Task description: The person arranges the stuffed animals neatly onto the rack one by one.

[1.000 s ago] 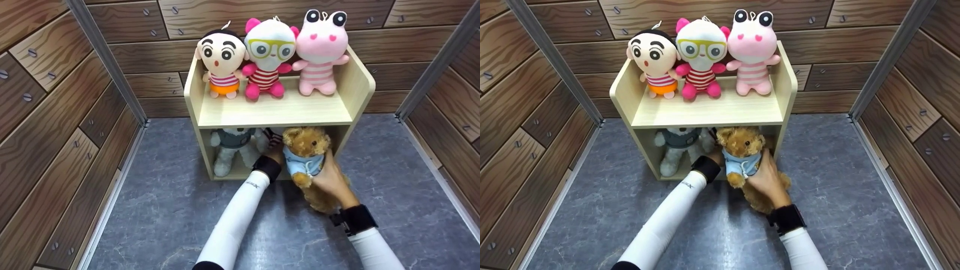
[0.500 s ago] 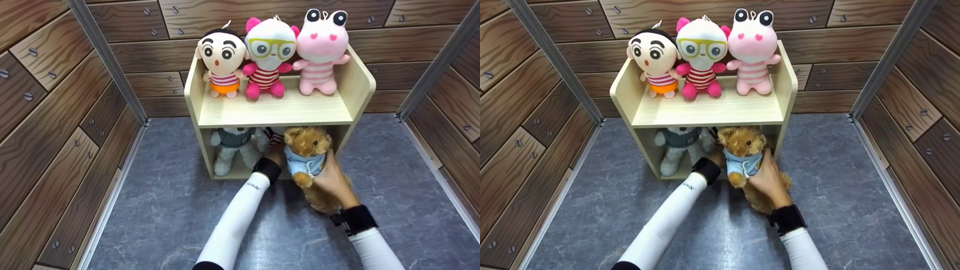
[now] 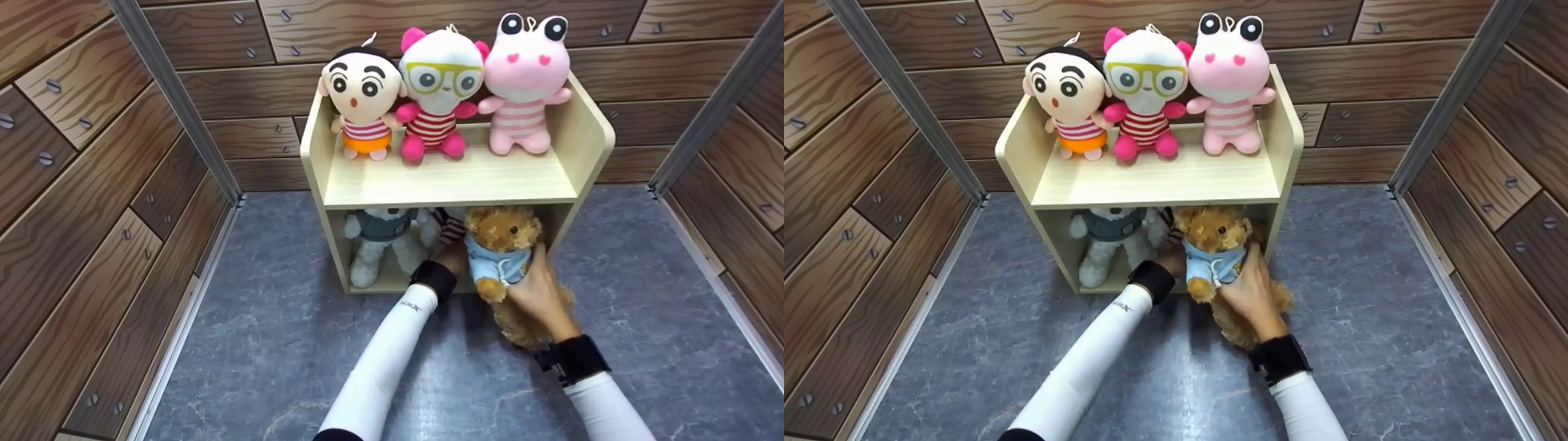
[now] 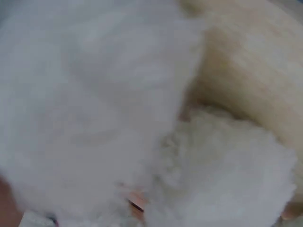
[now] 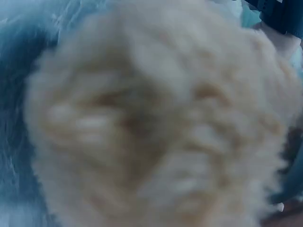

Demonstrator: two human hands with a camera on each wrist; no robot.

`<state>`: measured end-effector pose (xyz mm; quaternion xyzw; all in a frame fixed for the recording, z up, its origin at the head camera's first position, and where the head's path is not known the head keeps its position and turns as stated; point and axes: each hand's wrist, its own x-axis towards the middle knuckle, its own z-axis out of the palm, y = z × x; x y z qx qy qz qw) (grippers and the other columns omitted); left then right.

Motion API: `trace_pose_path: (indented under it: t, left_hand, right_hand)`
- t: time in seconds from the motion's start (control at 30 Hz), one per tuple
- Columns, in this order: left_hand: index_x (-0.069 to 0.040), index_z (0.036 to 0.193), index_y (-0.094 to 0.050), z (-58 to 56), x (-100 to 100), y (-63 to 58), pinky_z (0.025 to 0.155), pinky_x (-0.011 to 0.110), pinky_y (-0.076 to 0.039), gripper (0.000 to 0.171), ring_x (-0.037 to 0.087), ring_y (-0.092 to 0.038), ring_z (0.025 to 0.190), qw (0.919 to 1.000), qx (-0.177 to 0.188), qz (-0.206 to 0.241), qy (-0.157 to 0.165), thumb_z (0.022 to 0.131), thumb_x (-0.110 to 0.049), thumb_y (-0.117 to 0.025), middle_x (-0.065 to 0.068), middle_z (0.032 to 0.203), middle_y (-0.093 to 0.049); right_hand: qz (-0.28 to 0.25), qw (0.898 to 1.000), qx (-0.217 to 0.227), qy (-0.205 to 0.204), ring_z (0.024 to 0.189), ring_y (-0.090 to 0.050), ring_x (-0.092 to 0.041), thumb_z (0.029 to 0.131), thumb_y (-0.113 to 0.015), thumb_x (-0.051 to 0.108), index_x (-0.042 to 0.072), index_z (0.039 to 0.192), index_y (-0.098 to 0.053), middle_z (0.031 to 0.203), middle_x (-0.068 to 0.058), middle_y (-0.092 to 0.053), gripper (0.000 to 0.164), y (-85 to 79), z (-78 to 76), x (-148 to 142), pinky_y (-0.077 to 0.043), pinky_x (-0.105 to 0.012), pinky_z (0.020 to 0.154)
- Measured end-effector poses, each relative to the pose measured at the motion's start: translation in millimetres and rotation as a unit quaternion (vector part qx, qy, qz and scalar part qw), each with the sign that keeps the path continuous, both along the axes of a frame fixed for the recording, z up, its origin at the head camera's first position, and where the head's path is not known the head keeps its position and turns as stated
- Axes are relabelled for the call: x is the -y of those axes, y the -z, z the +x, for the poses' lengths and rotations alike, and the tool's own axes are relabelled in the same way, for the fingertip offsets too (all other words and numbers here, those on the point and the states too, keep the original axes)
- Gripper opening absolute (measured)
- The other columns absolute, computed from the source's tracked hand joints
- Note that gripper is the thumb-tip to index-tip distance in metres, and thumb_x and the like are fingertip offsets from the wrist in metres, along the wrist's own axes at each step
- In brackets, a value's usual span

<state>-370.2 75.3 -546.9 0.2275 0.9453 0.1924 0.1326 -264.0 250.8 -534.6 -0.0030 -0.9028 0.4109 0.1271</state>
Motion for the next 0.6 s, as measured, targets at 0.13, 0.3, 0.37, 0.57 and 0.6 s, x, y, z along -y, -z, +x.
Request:
trace_pose_path:
  t: [0.13,0.3,0.37,0.57,0.6]
  left_hand:
    - [-0.002,0.149,-0.037,-16.4,-6.0,29.7,0.096,0.019,-0.038,0.066,0.017,-0.048,0.119,0.9996,-0.021,-0.014,0.013,0.086,0.006,-0.053,0.008,0.150,-0.043]
    - [-0.009,0.141,-0.046,-68.4,-18.5,118.1,0.096,0.017,-0.037,0.052,0.011,-0.049,0.112,0.9951,-0.086,0.036,0.034,0.089,-0.005,-0.046,0.001,0.136,-0.049]
    - [-0.012,0.134,-0.052,-78.5,-19.9,130.0,0.093,0.018,-0.038,0.039,0.009,-0.051,0.108,0.9932,-0.091,0.052,0.050,0.096,-0.011,-0.045,-0.001,0.130,-0.053]
    - [-0.012,0.133,-0.058,-44.3,-6.4,68.0,0.098,0.022,-0.040,0.033,0.013,-0.055,0.113,0.9928,-0.037,0.096,0.060,0.107,-0.021,-0.040,0.002,0.130,-0.058]
    - [-0.010,0.133,-0.058,-35.2,-4.7,56.0,0.099,0.023,-0.040,0.033,0.014,-0.055,0.113,0.9929,-0.038,0.100,0.051,0.106,-0.018,-0.039,0.005,0.131,-0.058]
  right_hand:
    - [-0.019,0.998,-0.044,0.037,0.117,-0.049,-0.059,0.078,-0.079,0.019,-0.012,0.146,-0.023,0.128,-0.044,-0.047,0.093,4.8,-1.2,7.7,-0.039,-0.067,0.100]
    - [-0.036,0.994,-0.091,0.056,0.109,-0.054,-0.057,0.077,-0.078,0.012,-0.009,0.136,-0.035,0.118,-0.040,-0.053,0.076,8.6,-2.5,14.2,-0.043,-0.066,0.094]
    - [-0.040,0.991,-0.109,0.061,0.109,-0.054,-0.056,0.077,-0.077,0.009,-0.008,0.133,-0.037,0.118,-0.039,-0.054,0.070,9.7,-3.3,16.3,-0.043,-0.065,0.094]
    - [-0.031,0.984,-0.162,0.070,0.106,-0.054,-0.056,0.075,-0.074,-0.001,-0.011,0.127,-0.041,0.116,-0.038,-0.054,0.063,14.5,-7.1,22.6,-0.044,-0.065,0.093]
    - [-0.028,0.983,-0.166,0.074,0.107,-0.054,-0.056,0.075,-0.074,-0.001,-0.012,0.128,-0.040,0.117,-0.039,-0.053,0.064,15.5,-7.7,23.8,-0.044,-0.065,0.094]
